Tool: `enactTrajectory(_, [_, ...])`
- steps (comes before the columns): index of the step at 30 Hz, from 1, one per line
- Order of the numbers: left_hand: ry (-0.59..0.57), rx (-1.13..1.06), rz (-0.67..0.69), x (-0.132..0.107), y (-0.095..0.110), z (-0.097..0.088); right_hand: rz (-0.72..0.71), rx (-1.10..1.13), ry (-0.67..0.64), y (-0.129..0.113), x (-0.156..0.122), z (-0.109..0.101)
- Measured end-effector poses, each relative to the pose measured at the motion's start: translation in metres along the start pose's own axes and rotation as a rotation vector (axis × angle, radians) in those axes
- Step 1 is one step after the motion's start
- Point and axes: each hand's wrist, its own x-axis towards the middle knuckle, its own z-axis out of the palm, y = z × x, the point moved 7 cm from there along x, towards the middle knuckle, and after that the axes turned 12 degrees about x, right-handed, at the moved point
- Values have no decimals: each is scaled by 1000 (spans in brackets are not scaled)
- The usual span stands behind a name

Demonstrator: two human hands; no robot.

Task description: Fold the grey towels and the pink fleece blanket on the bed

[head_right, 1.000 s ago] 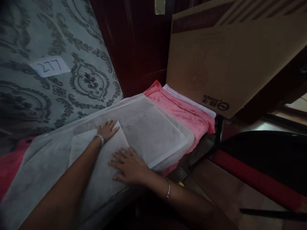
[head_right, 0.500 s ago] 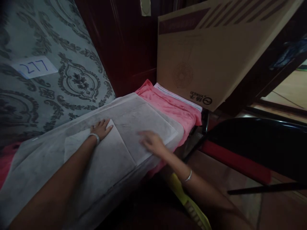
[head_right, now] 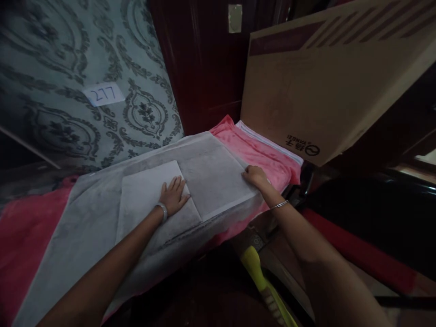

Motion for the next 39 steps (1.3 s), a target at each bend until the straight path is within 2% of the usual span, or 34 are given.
enactTrajectory(8, [48,-70,5,-1,-3,-1,79,159,-106,-2,4,-8])
enactTrajectory(12, [65,-215,5,-2,-6,-2,183,493,-253,-16,-13,-8])
enactTrajectory(13, [69,-310,-2,-1,-9,-2,189,610,-310,-27,-17,-8])
enactTrajectory(15, [101,-675,-60,2,-22,-3,136,780,-390,-58,-23,-10])
enactTrajectory(17, [158,-1091,-151,5,-43,-4,45,859,-414,-100,-23,-13])
enactTrajectory(19, [204,-1336,-230,5,-68,-4,-41,896,-413,-150,-24,-8])
enactTrajectory(21, [194,-1450,-273,0,-92,-4,-175,935,-454,-209,-32,9])
enactTrajectory(23, [144,-1652,-329,-9,-113,0,-342,956,-545,-267,-52,39])
enactTrajectory(25, [94,-1827,-414,-23,-130,8,-440,909,-596,-307,-78,80])
enactTrajectory(27, [75,-1857,-500,-38,-142,18,-557,725,-613,-330,-108,122])
enactTrajectory(30, [90,-1780,-568,-53,-146,34,-649,555,-628,-333,-143,173])
enactTrajectory(32, [125,-1735,-584,-56,-145,42,-660,536,-622,-325,-155,188])
enactTrajectory(35, [203,-1654,-594,-48,-148,44,-688,509,-602,-316,-162,191])
enactTrajectory(39, [269,-1521,-607,-33,-163,33,-729,484,-556,-319,-166,184])
